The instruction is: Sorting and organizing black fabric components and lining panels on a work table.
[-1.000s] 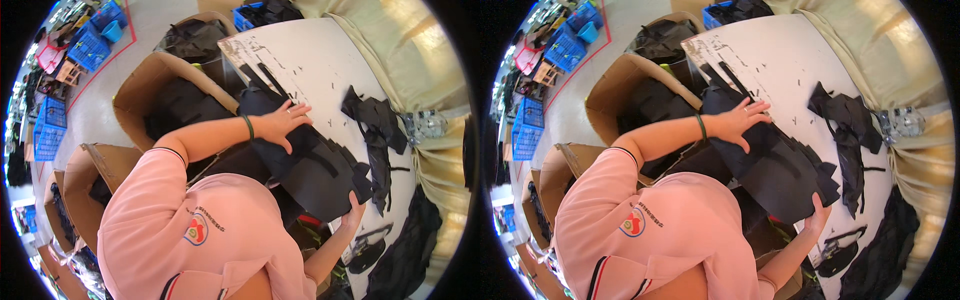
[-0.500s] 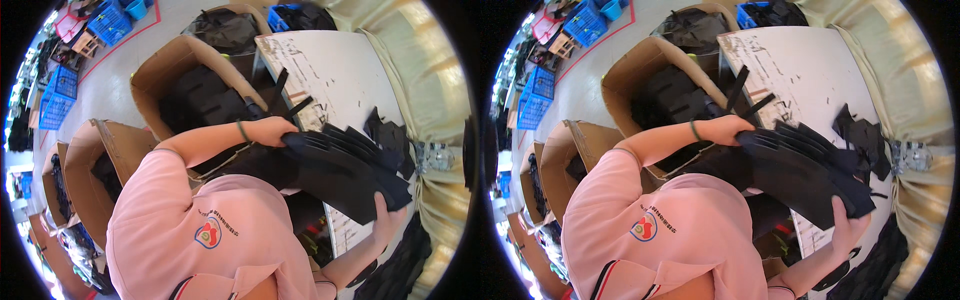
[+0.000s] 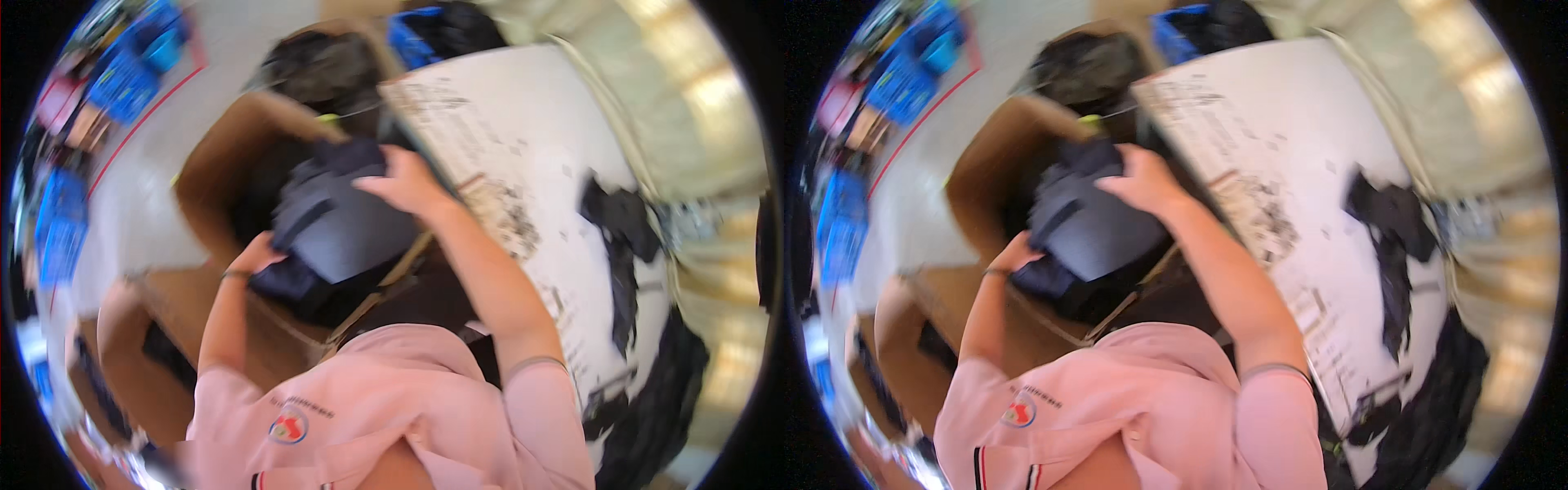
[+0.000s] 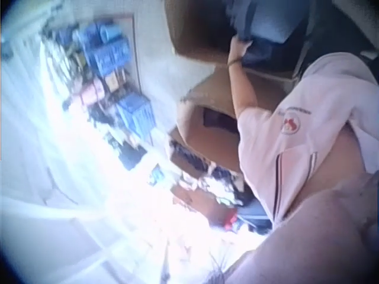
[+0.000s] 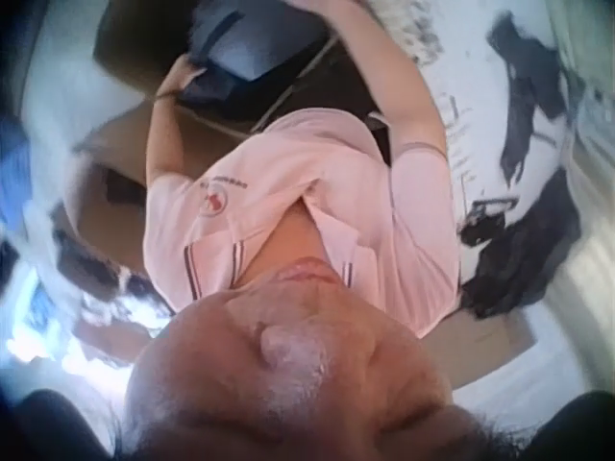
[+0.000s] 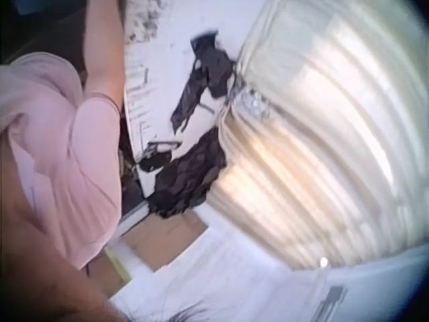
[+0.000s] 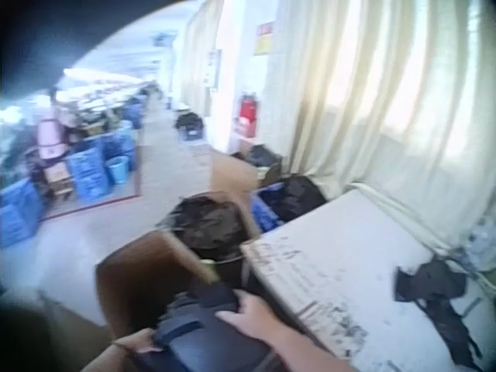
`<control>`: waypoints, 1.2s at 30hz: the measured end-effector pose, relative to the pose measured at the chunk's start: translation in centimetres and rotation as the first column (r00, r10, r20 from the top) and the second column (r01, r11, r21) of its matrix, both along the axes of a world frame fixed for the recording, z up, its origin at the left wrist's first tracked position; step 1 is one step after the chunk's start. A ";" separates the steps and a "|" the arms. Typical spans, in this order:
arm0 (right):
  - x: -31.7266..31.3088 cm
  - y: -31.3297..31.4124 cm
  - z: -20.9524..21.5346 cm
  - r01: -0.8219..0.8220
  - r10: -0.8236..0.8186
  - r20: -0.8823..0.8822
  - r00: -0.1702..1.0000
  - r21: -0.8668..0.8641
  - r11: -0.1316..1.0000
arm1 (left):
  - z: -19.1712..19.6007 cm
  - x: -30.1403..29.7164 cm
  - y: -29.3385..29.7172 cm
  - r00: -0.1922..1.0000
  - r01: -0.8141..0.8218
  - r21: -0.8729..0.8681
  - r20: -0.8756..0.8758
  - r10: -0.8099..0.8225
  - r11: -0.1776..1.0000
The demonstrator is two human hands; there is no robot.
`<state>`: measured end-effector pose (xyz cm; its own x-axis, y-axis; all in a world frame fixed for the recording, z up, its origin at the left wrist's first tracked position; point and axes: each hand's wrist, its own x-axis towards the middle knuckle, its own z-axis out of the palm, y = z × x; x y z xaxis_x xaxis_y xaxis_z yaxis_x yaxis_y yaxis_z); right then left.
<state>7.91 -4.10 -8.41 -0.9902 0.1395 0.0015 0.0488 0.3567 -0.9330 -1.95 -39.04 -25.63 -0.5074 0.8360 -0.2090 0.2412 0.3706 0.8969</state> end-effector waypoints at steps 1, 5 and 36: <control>-1.5 0.3 -1.7 0.013 -0.013 -0.009 1.000 0.025 1.000 | 0.7 -0.5 0.5 0.994 -0.042 -0.078 0.097 0.049 0.996; -5.8 0.0 -6.6 0.044 -0.061 0.112 0.992 0.145 0.988 | -5.2 -3.6 -1.2 0.931 -0.176 -0.243 0.272 0.241 0.954; 35.0 51.4 -1.1 0.725 -0.952 0.305 0.014 0.653 0.220 | 1.9 9.8 7.4 0.913 -0.409 -0.335 -0.168 0.373 0.849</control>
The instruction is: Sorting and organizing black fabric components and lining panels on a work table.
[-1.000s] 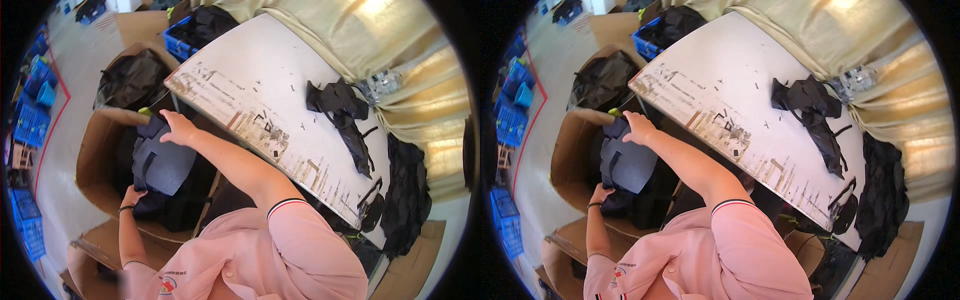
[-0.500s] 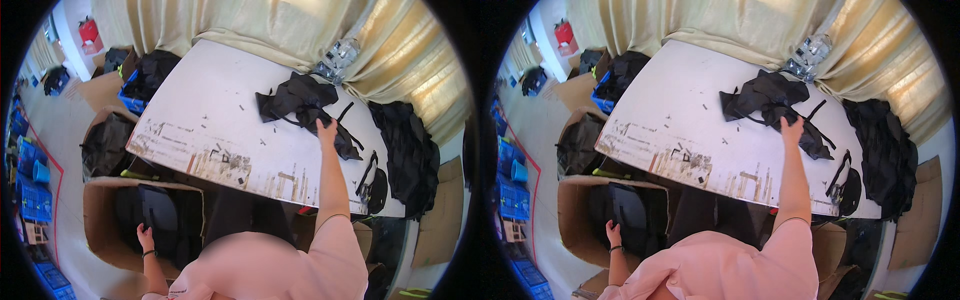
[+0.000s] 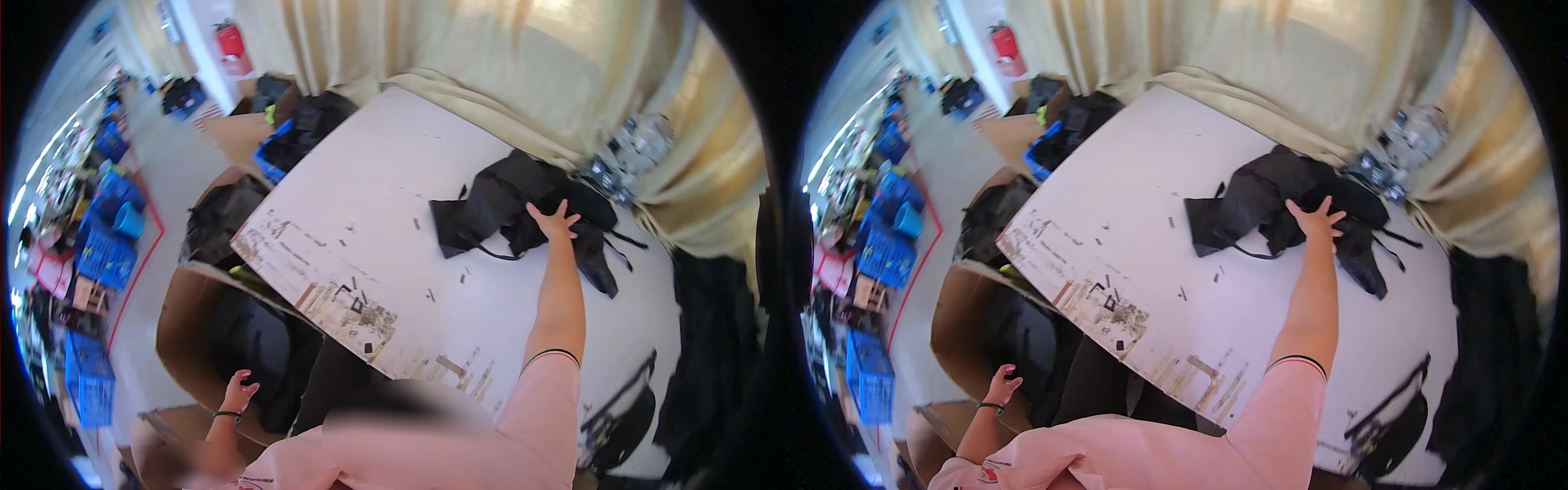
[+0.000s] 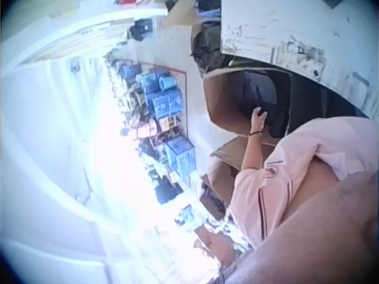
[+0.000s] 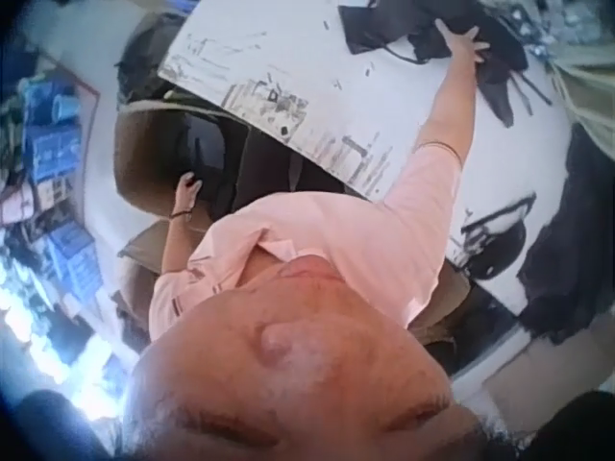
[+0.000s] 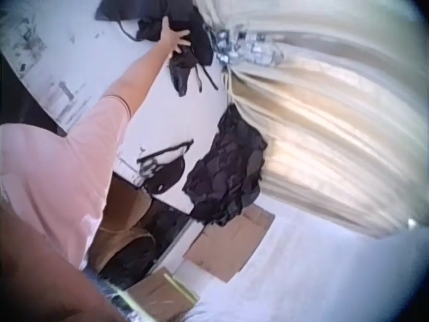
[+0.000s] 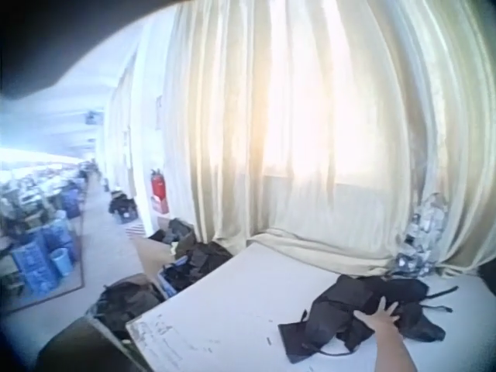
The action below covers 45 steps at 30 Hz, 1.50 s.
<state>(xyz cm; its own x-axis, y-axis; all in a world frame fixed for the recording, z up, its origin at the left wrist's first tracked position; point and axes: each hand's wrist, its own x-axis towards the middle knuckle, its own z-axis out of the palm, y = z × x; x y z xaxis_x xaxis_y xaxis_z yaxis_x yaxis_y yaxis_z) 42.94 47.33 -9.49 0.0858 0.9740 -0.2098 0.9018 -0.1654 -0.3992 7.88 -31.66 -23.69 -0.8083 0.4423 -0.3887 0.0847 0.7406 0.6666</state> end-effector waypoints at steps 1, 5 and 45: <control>-0.9 0.4 0.4 0.016 -0.015 0.043 0.999 -0.025 1.000 | 1.2 1.6 -0.1 0.996 -0.041 -0.028 0.078 0.043 0.999; -4.6 -0.1 1.2 -0.079 0.084 0.200 0.976 -0.032 0.996 | 1.0 6.5 -4.5 0.984 -0.166 0.071 0.079 0.160 0.984; -13.1 -36.1 10.5 -0.981 0.733 -0.674 0.092 0.067 0.184 | 16.0 8.5 30.1 0.848 0.523 0.689 -0.362 -0.386 0.502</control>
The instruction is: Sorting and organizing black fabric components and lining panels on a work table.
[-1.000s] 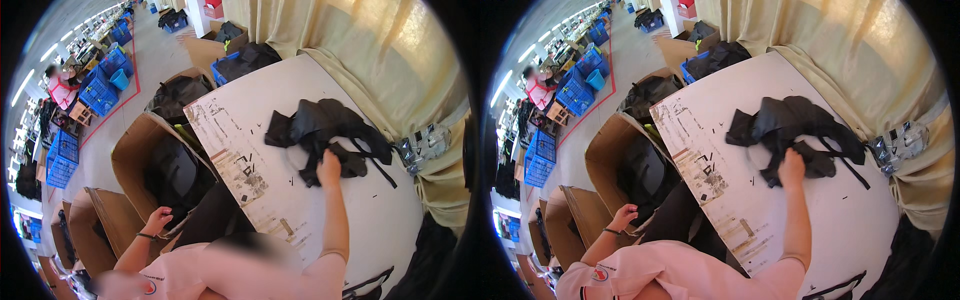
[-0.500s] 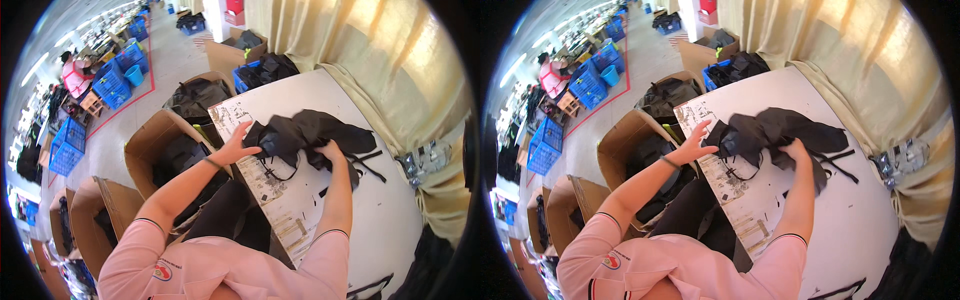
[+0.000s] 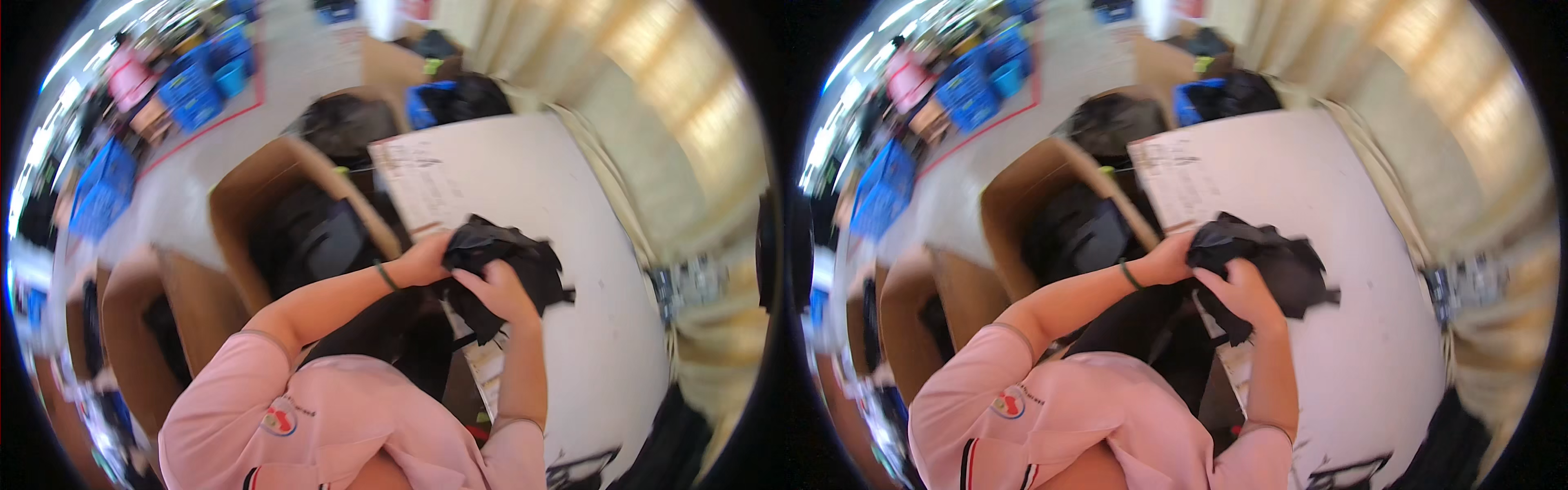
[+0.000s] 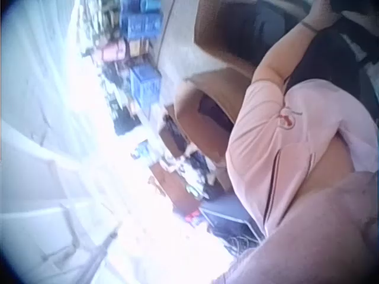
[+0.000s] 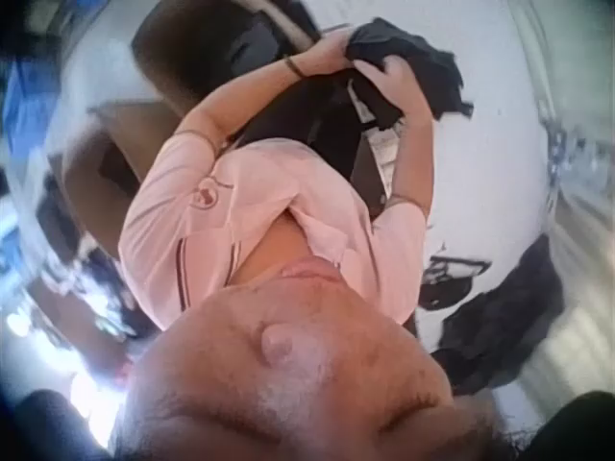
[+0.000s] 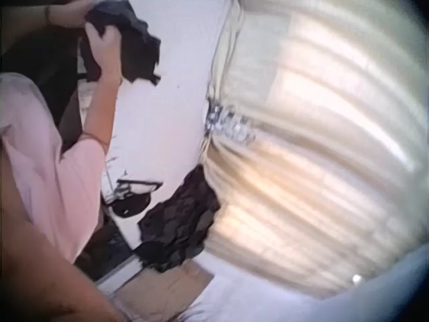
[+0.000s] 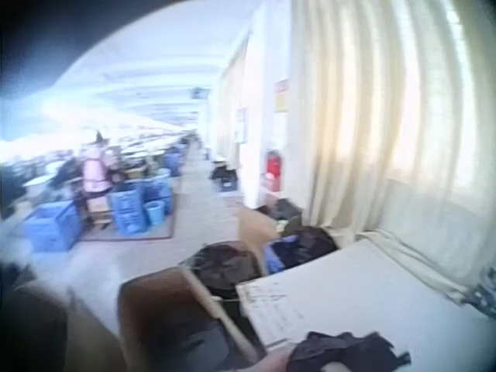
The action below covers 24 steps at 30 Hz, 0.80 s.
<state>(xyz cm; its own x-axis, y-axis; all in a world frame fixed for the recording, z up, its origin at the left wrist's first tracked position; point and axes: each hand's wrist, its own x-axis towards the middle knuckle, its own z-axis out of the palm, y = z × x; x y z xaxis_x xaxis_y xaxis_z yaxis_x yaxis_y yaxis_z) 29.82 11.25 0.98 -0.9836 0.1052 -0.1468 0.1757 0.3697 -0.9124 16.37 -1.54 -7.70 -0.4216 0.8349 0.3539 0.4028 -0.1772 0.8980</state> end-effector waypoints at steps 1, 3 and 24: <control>0.4 -1.1 1.8 -0.033 0.041 -0.054 0.998 0.139 0.990 | 0.3 -0.1 -1.6 0.996 -0.074 0.021 0.045 0.073 0.997; 0.8 -3.2 5.3 -0.074 0.135 -0.147 0.980 0.362 0.929 | 0.4 -1.1 -4.9 0.965 -0.224 0.077 0.156 0.210 0.972; -10.3 -25.7 -0.8 -0.458 0.527 0.034 0.849 -0.448 0.768 | 4.3 3.2 -35.5 0.808 -0.586 0.183 0.203 0.553 0.789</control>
